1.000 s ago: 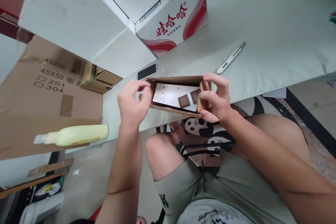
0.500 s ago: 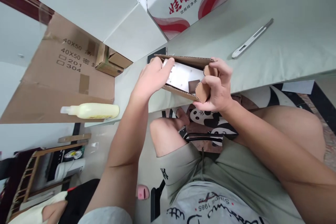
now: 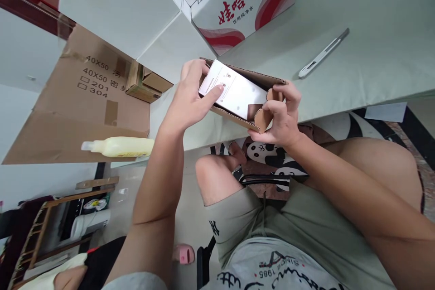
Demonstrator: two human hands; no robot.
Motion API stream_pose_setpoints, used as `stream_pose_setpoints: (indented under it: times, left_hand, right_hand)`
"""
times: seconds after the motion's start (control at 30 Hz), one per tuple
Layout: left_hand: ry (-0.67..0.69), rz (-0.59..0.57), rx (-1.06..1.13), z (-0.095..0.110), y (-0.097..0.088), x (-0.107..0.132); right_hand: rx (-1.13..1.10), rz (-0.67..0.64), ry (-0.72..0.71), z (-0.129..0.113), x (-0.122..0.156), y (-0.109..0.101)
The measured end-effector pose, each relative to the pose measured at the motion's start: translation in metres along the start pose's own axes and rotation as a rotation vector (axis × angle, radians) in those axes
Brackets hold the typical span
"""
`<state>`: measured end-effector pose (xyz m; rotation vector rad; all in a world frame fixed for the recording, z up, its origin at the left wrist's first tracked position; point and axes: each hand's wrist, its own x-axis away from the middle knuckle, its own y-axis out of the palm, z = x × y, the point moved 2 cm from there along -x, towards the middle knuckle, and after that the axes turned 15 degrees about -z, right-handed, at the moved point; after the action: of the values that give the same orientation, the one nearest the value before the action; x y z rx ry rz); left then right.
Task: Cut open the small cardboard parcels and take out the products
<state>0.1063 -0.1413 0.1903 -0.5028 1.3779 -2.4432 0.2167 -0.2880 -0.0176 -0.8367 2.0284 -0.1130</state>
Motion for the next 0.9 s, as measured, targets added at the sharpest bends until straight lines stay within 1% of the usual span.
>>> stream_pose_setpoints:
  times: [0.1, 0.2, 0.3, 0.37, 0.47, 0.5, 0.53, 0.63, 0.67, 0.73, 0.8, 0.87, 0.9]
  left_hand:
    - [-0.049, -0.069, 0.065, -0.013, 0.0, 0.001]
    - [-0.052, -0.122, 0.082, -0.023, -0.002, 0.004]
    - [-0.004, -0.18, 0.057, -0.029, -0.006, 0.008]
    - [0.042, -0.215, 0.035, -0.03, -0.007, 0.01]
    - [0.078, -0.231, -0.012, -0.027, -0.008, 0.012]
    - [0.074, -0.236, -0.024, -0.025, -0.008, 0.012]
    - [0.069, -0.243, -0.03, -0.023, -0.008, 0.012]
    - [0.081, -0.245, -0.018, -0.012, -0.009, 0.013]
    - [0.089, -0.236, -0.017, -0.008, -0.008, 0.013]
    - [0.089, -0.241, -0.039, -0.001, -0.003, 0.013]
    - [0.066, -0.293, -0.09, 0.004, 0.007, 0.013]
    - [0.041, -0.339, -0.135, 0.004, 0.016, 0.012]
    - [0.031, -0.332, -0.143, 0.003, 0.02, 0.011]
  right_hand:
    - [-0.036, 0.023, -0.068, -0.006, -0.005, -0.001]
    - [-0.017, 0.084, -0.137, -0.014, -0.009, -0.003]
    - [0.015, 0.096, -0.123, -0.019, -0.01, -0.005]
    - [0.023, 0.072, -0.089, -0.02, -0.009, -0.006]
    - [0.042, 0.007, -0.021, -0.018, -0.006, -0.006]
    - [0.046, 0.013, -0.02, -0.018, -0.006, -0.006]
    - [0.048, 0.044, -0.04, -0.017, -0.006, -0.007]
    - [0.051, 0.198, -0.167, -0.018, -0.006, -0.01]
    - [0.049, 0.22, -0.187, -0.018, -0.007, -0.011]
    - [0.034, 0.192, -0.188, -0.017, -0.01, -0.011]
    - [0.008, 0.13, -0.168, -0.016, -0.014, -0.009]
    - [-0.006, 0.092, -0.154, -0.015, -0.017, -0.006]
    - [-0.008, 0.073, -0.126, -0.015, -0.018, -0.004]
